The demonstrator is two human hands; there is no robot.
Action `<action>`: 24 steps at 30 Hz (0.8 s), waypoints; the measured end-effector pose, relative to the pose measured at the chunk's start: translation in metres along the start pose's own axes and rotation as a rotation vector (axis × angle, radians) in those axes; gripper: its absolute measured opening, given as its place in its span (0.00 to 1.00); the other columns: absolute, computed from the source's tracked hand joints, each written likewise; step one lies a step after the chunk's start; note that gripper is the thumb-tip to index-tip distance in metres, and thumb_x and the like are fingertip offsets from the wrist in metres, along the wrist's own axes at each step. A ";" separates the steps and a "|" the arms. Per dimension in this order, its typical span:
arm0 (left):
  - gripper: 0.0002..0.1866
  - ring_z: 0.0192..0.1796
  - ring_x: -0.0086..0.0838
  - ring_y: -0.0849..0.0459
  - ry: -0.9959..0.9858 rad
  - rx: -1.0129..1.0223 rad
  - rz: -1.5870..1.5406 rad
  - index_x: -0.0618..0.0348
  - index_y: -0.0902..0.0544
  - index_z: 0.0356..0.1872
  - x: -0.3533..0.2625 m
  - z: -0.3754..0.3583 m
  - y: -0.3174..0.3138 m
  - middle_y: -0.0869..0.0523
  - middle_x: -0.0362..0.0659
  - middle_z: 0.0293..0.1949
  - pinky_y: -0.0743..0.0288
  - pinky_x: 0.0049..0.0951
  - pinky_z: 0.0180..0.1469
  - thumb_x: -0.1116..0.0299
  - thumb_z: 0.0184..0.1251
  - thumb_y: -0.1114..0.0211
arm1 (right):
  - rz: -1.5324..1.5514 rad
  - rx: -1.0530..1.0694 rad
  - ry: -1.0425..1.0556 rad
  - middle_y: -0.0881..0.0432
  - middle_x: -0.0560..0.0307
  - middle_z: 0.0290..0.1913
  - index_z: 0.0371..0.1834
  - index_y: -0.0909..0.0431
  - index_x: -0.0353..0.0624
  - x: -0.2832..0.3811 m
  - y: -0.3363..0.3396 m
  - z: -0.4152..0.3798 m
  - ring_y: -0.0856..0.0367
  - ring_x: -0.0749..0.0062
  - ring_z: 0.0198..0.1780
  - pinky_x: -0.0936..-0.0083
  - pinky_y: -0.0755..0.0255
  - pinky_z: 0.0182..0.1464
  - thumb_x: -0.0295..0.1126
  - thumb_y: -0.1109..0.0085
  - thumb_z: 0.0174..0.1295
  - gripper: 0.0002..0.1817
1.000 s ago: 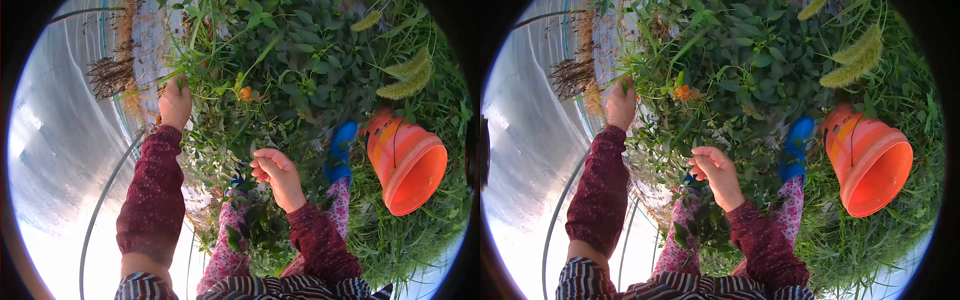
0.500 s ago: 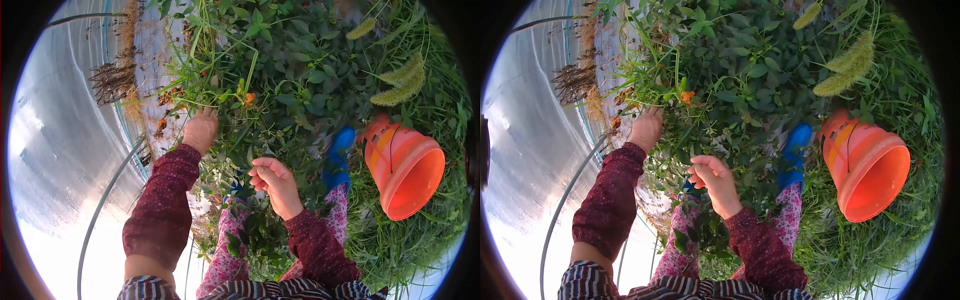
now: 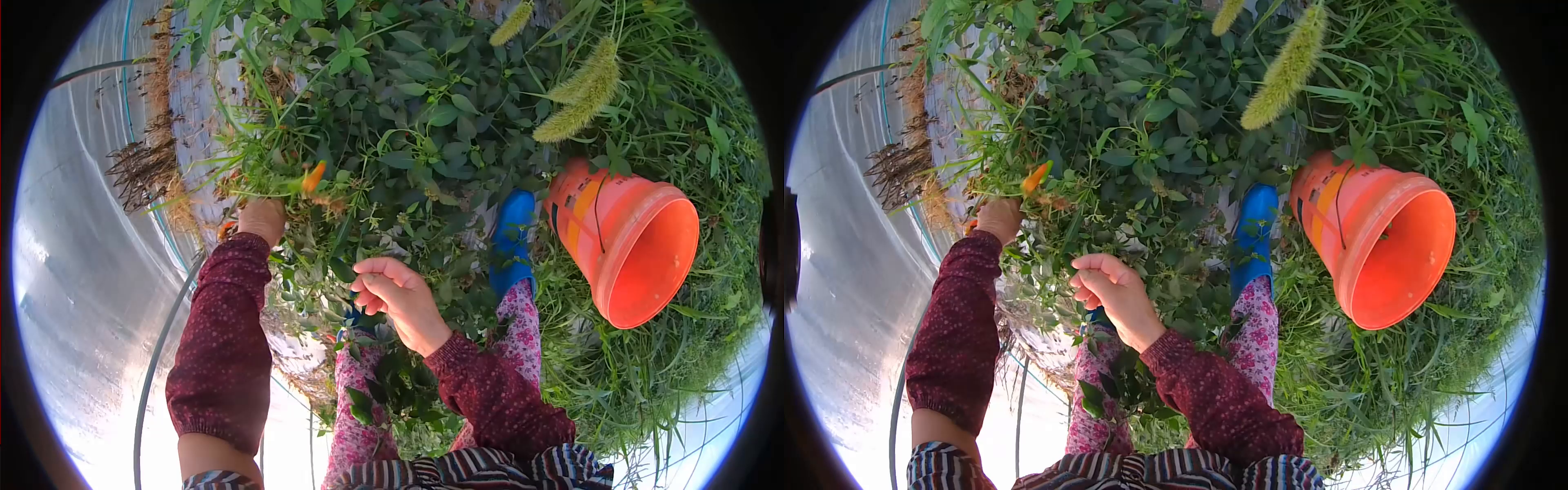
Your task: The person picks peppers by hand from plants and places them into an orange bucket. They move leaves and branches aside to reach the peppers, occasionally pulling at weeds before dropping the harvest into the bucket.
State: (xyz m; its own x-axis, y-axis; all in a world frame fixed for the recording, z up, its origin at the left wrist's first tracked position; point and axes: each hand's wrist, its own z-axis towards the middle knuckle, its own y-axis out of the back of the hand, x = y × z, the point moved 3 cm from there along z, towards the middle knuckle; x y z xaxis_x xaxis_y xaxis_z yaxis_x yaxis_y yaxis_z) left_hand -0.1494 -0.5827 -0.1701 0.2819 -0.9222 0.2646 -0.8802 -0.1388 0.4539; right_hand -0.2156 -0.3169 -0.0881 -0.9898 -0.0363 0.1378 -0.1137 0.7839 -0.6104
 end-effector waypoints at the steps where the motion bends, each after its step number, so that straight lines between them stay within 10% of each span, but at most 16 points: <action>1: 0.12 0.42 0.40 0.16 -0.006 -0.019 -0.044 0.58 0.19 0.41 0.006 -0.005 -0.005 0.15 0.50 0.38 0.22 0.40 0.43 0.63 0.61 0.42 | 0.007 0.010 -0.003 0.20 0.61 0.38 0.49 0.26 0.41 -0.001 -0.003 0.000 0.23 0.82 0.34 0.84 0.29 0.35 0.30 0.49 0.67 0.10; 11: 0.19 0.42 0.51 0.18 0.102 -0.081 -0.610 0.68 0.25 0.40 0.027 -0.055 -0.024 0.17 0.59 0.35 0.26 0.43 0.44 0.61 0.58 0.35 | 0.082 -0.030 -0.023 0.19 0.60 0.37 0.48 0.25 0.40 0.009 -0.006 -0.004 0.22 0.81 0.34 0.83 0.29 0.34 0.29 0.49 0.66 0.10; 14: 0.12 0.28 0.34 0.22 0.087 -0.446 -0.979 0.58 0.26 0.39 0.020 -0.079 -0.012 0.19 0.46 0.30 0.27 0.31 0.34 0.69 0.57 0.35 | 0.105 -0.016 -0.016 0.19 0.60 0.36 0.48 0.25 0.40 0.009 -0.006 -0.004 0.22 0.80 0.34 0.83 0.29 0.34 0.29 0.48 0.66 0.10; 18: 0.09 0.28 0.13 0.30 0.162 -0.241 -1.652 0.55 0.24 0.40 -0.004 -0.108 0.019 0.24 0.29 0.31 0.33 0.17 0.30 0.78 0.59 0.38 | 0.114 -0.013 -0.019 0.20 0.60 0.37 0.48 0.25 0.40 0.013 -0.007 -0.005 0.23 0.81 0.33 0.82 0.29 0.34 0.29 0.49 0.66 0.10; 24: 0.12 0.28 0.14 0.31 -0.113 -0.197 -1.272 0.57 0.22 0.44 -0.030 -0.137 0.052 0.25 0.32 0.28 0.34 0.17 0.30 0.77 0.58 0.37 | 0.149 0.010 0.005 0.20 0.60 0.37 0.48 0.26 0.40 0.021 -0.007 -0.008 0.23 0.81 0.33 0.83 0.29 0.34 0.29 0.49 0.66 0.10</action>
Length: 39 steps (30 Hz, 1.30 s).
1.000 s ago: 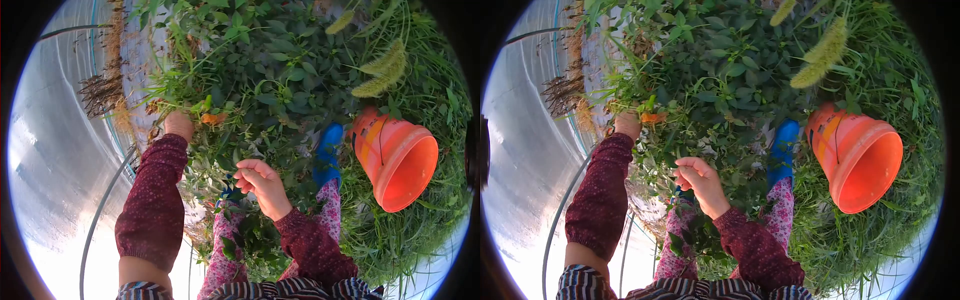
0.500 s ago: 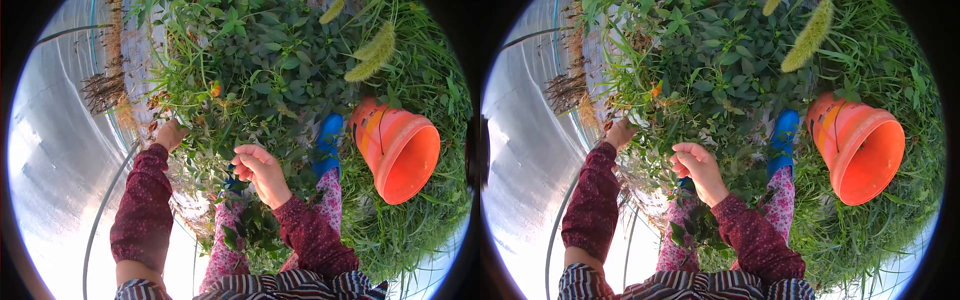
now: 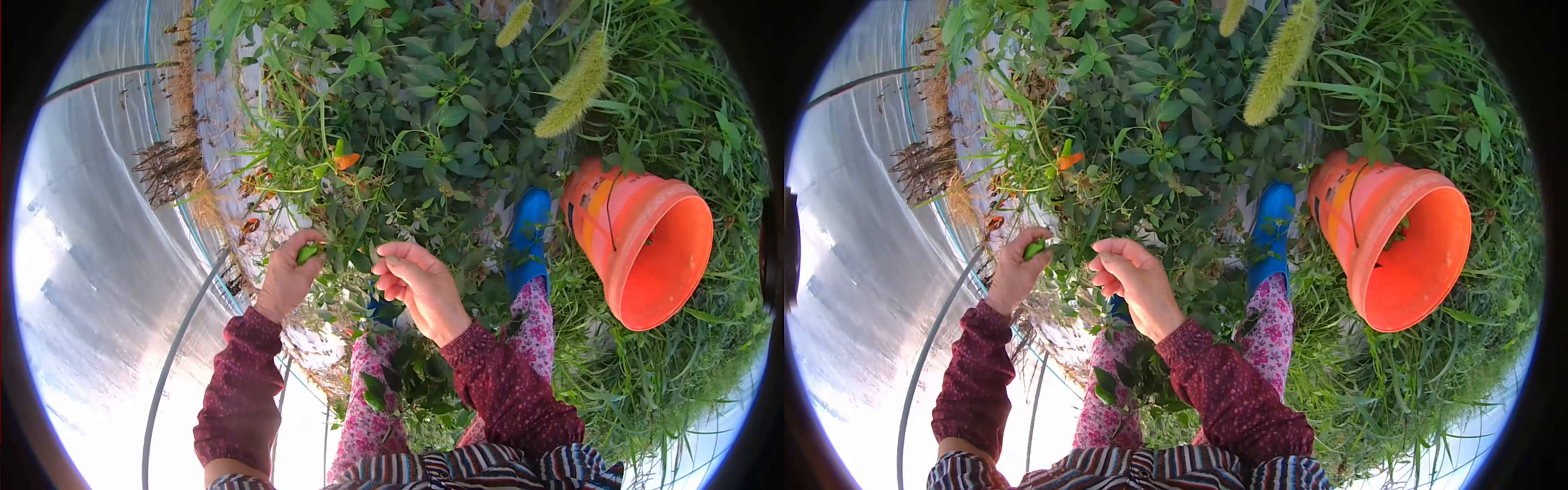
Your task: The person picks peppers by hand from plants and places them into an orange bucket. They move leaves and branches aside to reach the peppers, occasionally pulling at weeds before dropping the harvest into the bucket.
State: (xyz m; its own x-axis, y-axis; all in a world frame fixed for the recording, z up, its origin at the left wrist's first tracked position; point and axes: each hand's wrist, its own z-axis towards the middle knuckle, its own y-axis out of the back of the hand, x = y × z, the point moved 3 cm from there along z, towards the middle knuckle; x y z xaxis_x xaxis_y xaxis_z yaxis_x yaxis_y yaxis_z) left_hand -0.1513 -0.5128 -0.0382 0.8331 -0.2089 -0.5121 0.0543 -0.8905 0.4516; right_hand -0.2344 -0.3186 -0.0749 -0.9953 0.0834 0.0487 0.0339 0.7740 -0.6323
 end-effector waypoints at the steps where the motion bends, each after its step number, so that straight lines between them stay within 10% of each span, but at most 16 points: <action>1: 0.12 0.28 0.15 0.31 0.048 0.011 0.046 0.58 0.22 0.44 -0.001 -0.004 -0.003 0.26 0.32 0.27 0.35 0.17 0.30 0.77 0.58 0.37 | 0.003 -0.006 0.007 0.20 0.60 0.37 0.48 0.26 0.40 0.002 0.001 0.000 0.23 0.81 0.33 0.83 0.29 0.34 0.29 0.49 0.66 0.10; 5: 0.16 0.28 0.14 0.32 0.208 0.072 -0.094 0.58 0.22 0.48 -0.028 -0.025 -0.011 0.27 0.33 0.26 0.35 0.18 0.29 0.78 0.58 0.39 | -0.031 -0.005 0.025 0.20 0.61 0.39 0.51 0.27 0.41 0.002 0.006 -0.001 0.22 0.81 0.35 0.84 0.29 0.35 0.32 0.47 0.66 0.12; 14: 0.33 0.39 0.28 0.18 -0.246 0.148 0.303 0.60 0.32 0.63 -0.118 -0.021 -0.097 0.18 0.47 0.41 0.23 0.25 0.33 0.76 0.52 0.35 | 0.171 -0.032 0.287 0.24 0.60 0.53 0.56 0.31 0.47 0.019 0.016 -0.008 0.23 0.70 0.48 0.71 0.28 0.51 0.35 0.43 0.65 0.18; 17: 0.28 0.40 0.40 0.16 -0.289 0.358 0.161 0.62 0.30 0.59 -0.135 -0.012 -0.097 0.19 0.55 0.44 0.21 0.31 0.37 0.76 0.53 0.35 | 0.298 -0.062 0.231 0.22 0.60 0.47 0.47 0.28 0.45 0.030 0.032 -0.013 0.23 0.74 0.44 0.74 0.25 0.44 0.35 0.45 0.66 0.10; 23: 0.13 0.40 0.36 0.17 -0.370 0.138 0.291 0.62 0.21 0.44 -0.171 0.055 -0.110 0.18 0.49 0.37 0.22 0.30 0.37 0.78 0.56 0.39 | 0.375 -0.222 0.234 0.20 0.62 0.38 0.46 0.26 0.43 0.036 0.051 -0.014 0.18 0.75 0.39 0.78 0.21 0.36 0.29 0.44 0.65 0.08; 25: 0.12 0.46 0.40 0.19 -0.853 0.118 0.604 0.64 0.21 0.43 -0.175 0.090 -0.140 0.18 0.51 0.42 0.24 0.33 0.45 0.79 0.56 0.40 | 0.364 -0.254 0.251 0.20 0.61 0.40 0.47 0.25 0.42 0.035 0.054 -0.012 0.18 0.75 0.39 0.80 0.22 0.36 0.27 0.44 0.64 0.10; 28: 0.17 0.50 0.47 0.23 -0.926 0.079 0.620 0.63 0.24 0.48 -0.166 0.143 -0.200 0.23 0.54 0.49 0.26 0.37 0.52 0.77 0.55 0.40 | 0.278 -0.246 0.247 0.20 0.61 0.41 0.48 0.26 0.41 0.032 0.057 -0.010 0.18 0.73 0.42 0.81 0.25 0.37 0.23 0.45 0.62 0.11; 39: 0.38 0.57 0.43 0.25 -0.528 0.143 1.279 0.59 0.38 0.66 -0.138 0.271 -0.274 0.26 0.49 0.58 0.27 0.40 0.54 0.68 0.52 0.32 | 0.394 -0.119 0.190 0.18 0.63 0.41 0.48 0.26 0.43 0.039 0.059 -0.012 0.22 0.82 0.37 0.85 0.31 0.33 0.28 0.45 0.65 0.10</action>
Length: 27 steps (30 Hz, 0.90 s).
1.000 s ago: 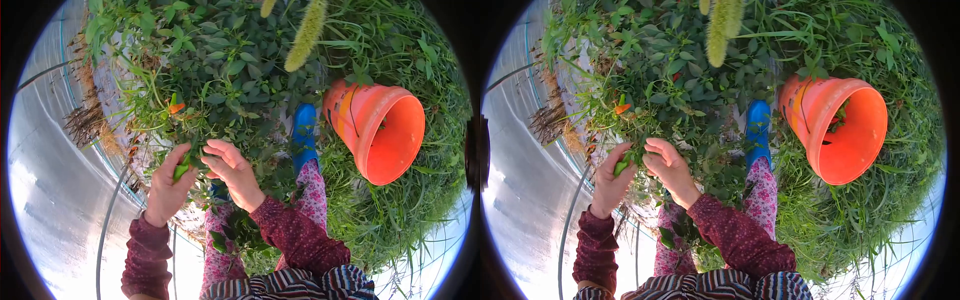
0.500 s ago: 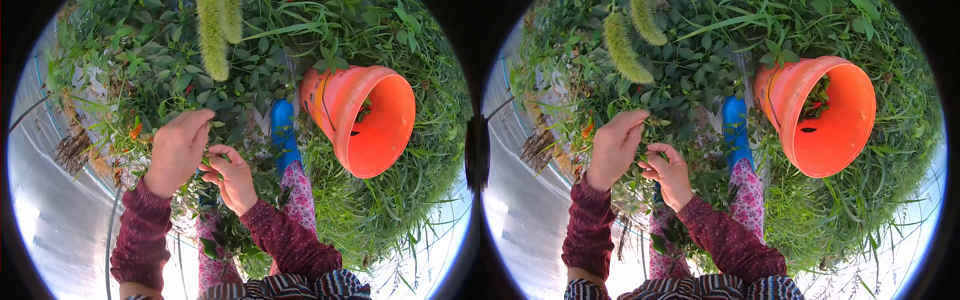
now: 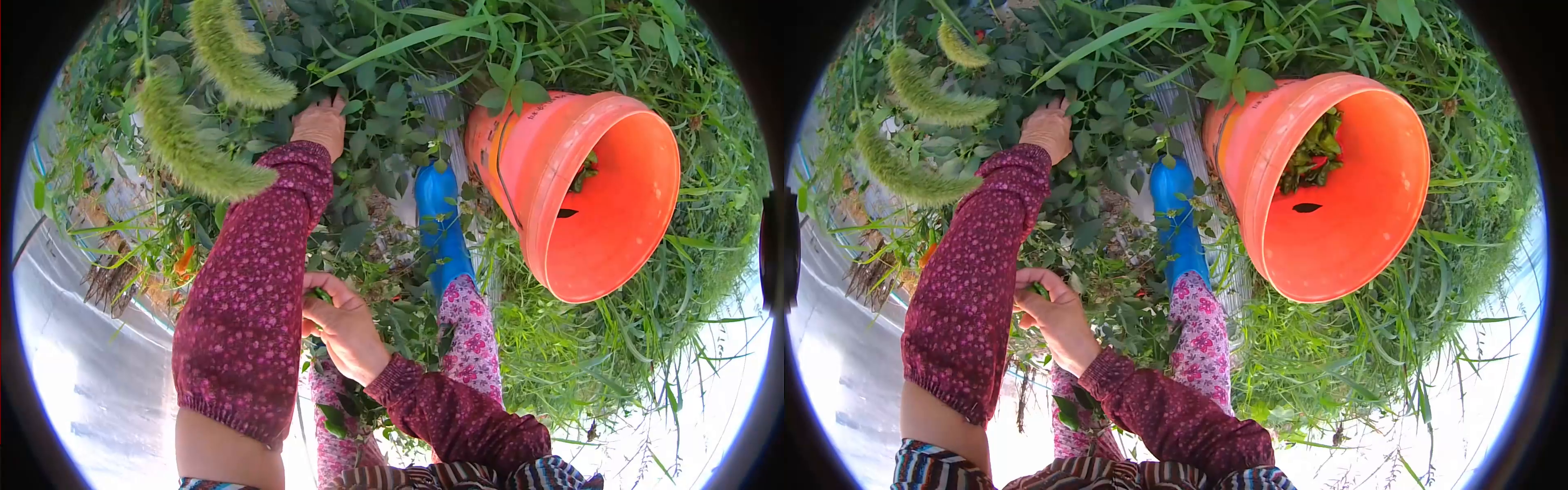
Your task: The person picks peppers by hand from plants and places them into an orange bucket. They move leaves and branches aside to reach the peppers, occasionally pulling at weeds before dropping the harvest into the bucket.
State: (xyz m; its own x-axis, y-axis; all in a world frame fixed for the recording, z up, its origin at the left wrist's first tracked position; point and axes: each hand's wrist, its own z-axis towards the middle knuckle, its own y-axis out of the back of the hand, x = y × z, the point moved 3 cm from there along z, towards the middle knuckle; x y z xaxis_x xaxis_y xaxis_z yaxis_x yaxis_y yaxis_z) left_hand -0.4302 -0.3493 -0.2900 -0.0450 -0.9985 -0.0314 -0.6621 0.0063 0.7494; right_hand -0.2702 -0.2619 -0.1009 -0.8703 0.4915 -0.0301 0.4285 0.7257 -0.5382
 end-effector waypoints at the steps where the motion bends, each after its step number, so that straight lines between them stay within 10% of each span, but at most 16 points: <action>1: 0.37 0.54 0.42 0.22 0.014 0.084 0.020 0.59 0.38 0.66 0.002 0.004 -0.004 0.23 0.49 0.54 0.25 0.40 0.51 0.68 0.54 0.34 | 0.019 0.003 -0.010 0.18 0.63 0.41 0.48 0.26 0.43 0.002 -0.001 -0.001 0.22 0.82 0.37 0.85 0.32 0.33 0.29 0.45 0.65 0.10; 7: 0.36 0.45 0.40 0.18 0.026 0.149 0.019 0.55 0.44 0.71 0.011 0.018 -0.036 0.15 0.49 0.42 0.24 0.41 0.47 0.69 0.60 0.42 | 0.036 0.003 -0.024 0.19 0.63 0.40 0.48 0.26 0.42 0.009 -0.002 0.002 0.22 0.82 0.37 0.85 0.32 0.33 0.28 0.45 0.64 0.10; 10: 0.14 0.51 0.40 0.19 0.014 0.387 0.062 0.55 0.18 0.48 0.013 0.001 -0.039 0.17 0.50 0.48 0.27 0.47 0.54 0.70 0.64 0.46 | 0.040 0.002 -0.039 0.19 0.63 0.38 0.48 0.26 0.42 0.013 -0.007 -0.001 0.23 0.83 0.35 0.85 0.32 0.33 0.27 0.45 0.64 0.11; 12: 0.15 0.51 0.42 0.21 -0.074 0.015 0.209 0.62 0.19 0.48 0.012 -0.007 -0.032 0.15 0.49 0.43 0.28 0.42 0.54 0.68 0.61 0.43 | 0.052 0.007 -0.040 0.19 0.64 0.38 0.48 0.27 0.42 0.009 -0.006 0.000 0.23 0.83 0.34 0.85 0.32 0.33 0.27 0.45 0.63 0.11; 19: 0.13 0.49 0.41 0.19 -0.054 0.006 0.238 0.51 0.17 0.43 0.010 -0.016 -0.018 0.16 0.45 0.43 0.36 0.52 0.57 0.69 0.57 0.41 | 0.014 -0.018 -0.073 0.19 0.63 0.38 0.49 0.27 0.41 0.014 -0.005 0.000 0.24 0.82 0.32 0.82 0.32 0.34 0.26 0.46 0.63 0.11; 22: 0.11 0.49 0.43 0.21 -0.072 0.116 0.084 0.56 0.17 0.41 0.016 -0.027 0.016 0.16 0.44 0.39 0.31 0.46 0.51 0.68 0.56 0.39 | 0.016 -0.024 -0.106 0.21 0.62 0.40 0.48 0.27 0.42 0.014 -0.006 0.002 0.24 0.81 0.31 0.79 0.29 0.39 0.25 0.45 0.62 0.11; 25: 0.09 0.42 0.32 0.20 -0.204 -0.302 -0.801 0.56 0.20 0.40 0.064 -0.026 -0.021 0.18 0.43 0.36 0.30 0.38 0.49 0.64 0.62 0.40 | -0.030 -0.046 -0.103 0.21 0.60 0.43 0.48 0.26 0.42 0.015 -0.008 0.000 0.20 0.75 0.40 0.81 0.27 0.36 0.25 0.44 0.61 0.12; 27: 0.11 0.43 0.31 0.21 -0.182 -0.212 -0.712 0.56 0.20 0.42 0.084 -0.049 0.023 0.18 0.43 0.37 0.30 0.37 0.49 0.62 0.62 0.38 | -0.037 -0.033 -0.119 0.22 0.60 0.43 0.48 0.26 0.42 0.017 -0.014 -0.004 0.19 0.73 0.41 0.81 0.27 0.36 0.25 0.44 0.61 0.12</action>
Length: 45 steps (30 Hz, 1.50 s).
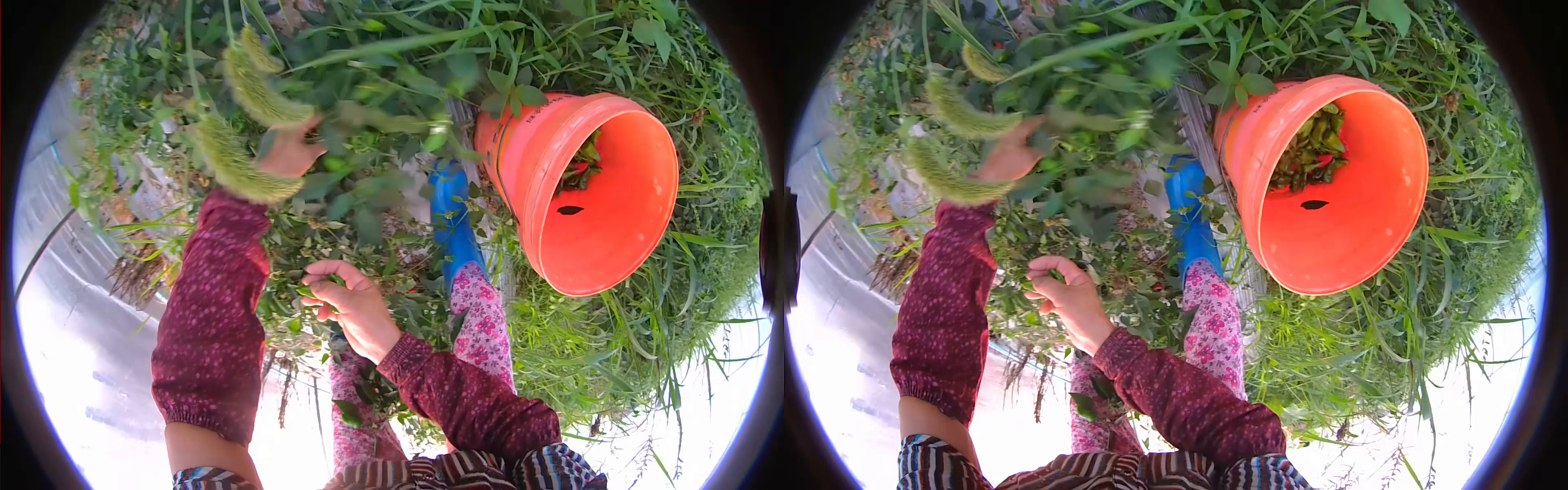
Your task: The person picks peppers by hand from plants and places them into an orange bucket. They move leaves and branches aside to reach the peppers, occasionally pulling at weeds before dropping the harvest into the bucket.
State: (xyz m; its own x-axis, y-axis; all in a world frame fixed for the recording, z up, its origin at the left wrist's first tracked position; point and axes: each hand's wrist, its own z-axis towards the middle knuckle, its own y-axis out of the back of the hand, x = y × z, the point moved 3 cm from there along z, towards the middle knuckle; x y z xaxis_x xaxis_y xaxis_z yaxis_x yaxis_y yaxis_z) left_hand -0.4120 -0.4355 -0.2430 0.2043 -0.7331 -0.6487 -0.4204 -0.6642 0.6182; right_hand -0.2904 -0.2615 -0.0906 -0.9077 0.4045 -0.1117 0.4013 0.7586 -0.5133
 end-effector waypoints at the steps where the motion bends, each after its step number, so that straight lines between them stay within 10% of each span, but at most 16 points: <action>1: 0.13 0.43 0.29 0.22 0.045 0.080 0.068 0.55 0.20 0.43 -0.018 -0.006 0.033 0.18 0.44 0.39 0.30 0.36 0.50 0.60 0.62 0.37 | -0.018 -0.001 -0.014 0.22 0.60 0.43 0.48 0.26 0.42 0.001 -0.003 -0.002 0.19 0.72 0.41 0.81 0.27 0.35 0.25 0.44 0.61 0.12; 3: 0.19 0.49 0.33 0.19 0.327 0.261 -0.011 0.60 0.22 0.50 0.003 -0.018 0.073 0.17 0.45 0.47 0.26 0.34 0.53 0.63 0.60 0.34 | -0.037 0.035 -0.009 0.22 0.59 0.44 0.48 0.26 0.42 0.002 -0.006 -0.008 0.19 0.71 0.41 0.81 0.28 0.33 0.24 0.44 0.60 0.12; 6: 0.25 0.63 0.36 0.29 0.330 -0.152 -1.159 0.61 0.35 0.64 0.148 -0.061 0.103 0.30 0.50 0.63 0.35 0.34 0.66 0.65 0.68 0.42 | -0.103 0.024 -0.001 0.22 0.58 0.43 0.49 0.27 0.42 0.010 -0.002 -0.018 0.19 0.72 0.39 0.81 0.28 0.33 0.24 0.45 0.60 0.13; 13: 0.21 0.72 0.44 0.43 0.258 0.040 -1.241 0.53 0.32 0.62 0.079 -0.107 0.122 0.33 0.47 0.63 0.42 0.45 0.68 0.65 0.69 0.44 | -0.433 -0.285 0.301 0.25 0.60 0.39 0.43 0.27 0.41 0.147 0.050 -0.113 0.22 0.75 0.36 0.81 0.26 0.35 0.22 0.46 0.56 0.11; 14: 0.18 0.71 0.42 0.41 -0.132 -0.002 -1.013 0.55 0.26 0.56 0.035 -0.107 0.119 0.28 0.43 0.58 0.42 0.43 0.68 0.67 0.67 0.41 | -0.463 -0.265 0.435 0.26 0.61 0.38 0.40 0.26 0.42 0.169 0.064 -0.131 0.23 0.75 0.35 0.82 0.27 0.34 0.21 0.46 0.55 0.10; 17: 0.18 0.70 0.42 0.39 -0.289 0.024 -1.009 0.55 0.25 0.55 0.084 -0.113 0.102 0.27 0.43 0.56 0.42 0.41 0.68 0.65 0.65 0.39 | -0.483 -0.366 0.622 0.24 0.58 0.47 0.47 0.25 0.43 0.221 0.122 -0.178 0.22 0.74 0.42 0.78 0.27 0.40 0.23 0.48 0.59 0.12; 21: 0.23 0.69 0.41 0.39 -0.306 0.124 -1.429 0.60 0.27 0.56 0.076 -0.113 0.090 0.27 0.44 0.56 0.42 0.40 0.69 0.60 0.63 0.37 | -0.618 -0.665 0.695 0.24 0.57 0.55 0.55 0.26 0.43 0.243 0.137 -0.181 0.25 0.74 0.56 0.75 0.31 0.52 0.24 0.49 0.62 0.17; 23: 0.28 0.66 0.39 0.34 0.038 0.039 -1.485 0.65 0.30 0.58 0.097 -0.117 0.080 0.28 0.47 0.56 0.36 0.35 0.66 0.56 0.63 0.38 | -0.932 -0.806 0.880 0.28 0.56 0.60 0.58 0.29 0.39 0.245 0.157 -0.173 0.30 0.74 0.62 0.71 0.34 0.59 0.25 0.51 0.64 0.18; 26: 0.29 0.56 0.31 0.24 -0.006 0.276 -1.792 0.68 0.29 0.57 0.096 -0.115 0.090 0.30 0.53 0.58 0.25 0.26 0.56 0.54 0.64 0.41 | -1.104 -0.704 1.084 0.24 0.56 0.56 0.56 0.28 0.37 0.226 0.091 -0.161 0.27 0.73 0.58 0.72 0.33 0.59 0.25 0.51 0.64 0.16; 28: 0.28 0.53 0.29 0.21 -0.042 0.507 -1.909 0.68 0.28 0.57 0.090 -0.118 0.085 0.30 0.54 0.59 0.23 0.23 0.53 0.54 0.65 0.42 | -0.967 -0.447 0.934 0.21 0.56 0.50 0.53 0.27 0.35 0.200 0.041 -0.137 0.24 0.72 0.53 0.75 0.32 0.57 0.24 0.51 0.64 0.15; 30: 0.28 0.53 0.28 0.22 0.123 -0.011 -1.464 0.67 0.26 0.55 0.080 -0.124 0.080 0.29 0.53 0.59 0.23 0.21 0.51 0.53 0.64 0.40 | -1.091 -0.254 0.869 0.20 0.57 0.46 0.51 0.26 0.37 0.163 -0.012 -0.092 0.23 0.74 0.50 0.77 0.30 0.55 0.23 0.48 0.62 0.14; 32: 0.27 0.54 0.30 0.23 0.020 0.059 -1.479 0.66 0.26 0.55 0.079 -0.120 0.070 0.29 0.52 0.59 0.24 0.23 0.52 0.52 0.65 0.41 | -1.191 0.001 0.723 0.21 0.58 0.49 0.52 0.26 0.38 0.122 -0.049 -0.032 0.24 0.76 0.52 0.78 0.31 0.55 0.25 0.44 0.61 0.15; 35: 0.28 0.55 0.34 0.23 0.084 0.001 -1.873 0.61 0.39 0.66 0.189 -0.127 -0.009 0.31 0.51 0.63 0.24 0.32 0.55 0.61 0.69 0.44 | -1.648 0.079 0.943 0.25 0.48 0.56 0.54 0.27 0.43 0.075 -0.097 0.040 0.25 0.55 0.56 0.69 0.31 0.56 0.34 0.38 0.55 0.22; 43: 0.26 0.54 0.33 0.22 0.345 -0.206 -1.789 0.59 0.38 0.66 0.126 -0.148 0.013 0.27 0.48 0.59 0.25 0.32 0.57 0.63 0.69 0.45 | -1.626 -0.103 0.510 0.17 0.47 0.36 0.56 0.33 0.38 0.030 -0.113 0.083 0.19 0.50 0.42 0.61 0.30 0.49 0.40 0.37 0.50 0.31; 45: 0.24 0.50 0.31 0.21 0.296 0.158 -1.929 0.59 0.34 0.63 0.124 -0.135 0.005 0.23 0.46 0.53 0.24 0.30 0.54 0.63 0.68 0.44 | -1.637 -0.261 0.508 0.18 0.47 0.34 0.55 0.33 0.40 0.025 -0.101 0.076 0.19 0.49 0.37 0.60 0.27 0.41 0.39 0.37 0.50 0.29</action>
State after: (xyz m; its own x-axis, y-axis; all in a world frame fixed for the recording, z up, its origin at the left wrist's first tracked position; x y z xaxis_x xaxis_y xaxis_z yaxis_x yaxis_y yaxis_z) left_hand -0.2691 -0.5500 -0.2602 0.5219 0.8283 -0.2037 0.4509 -0.4706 -0.7585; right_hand -0.3630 -0.3670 -0.1058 -0.2559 -0.7376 0.6249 -0.7665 0.5487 0.3338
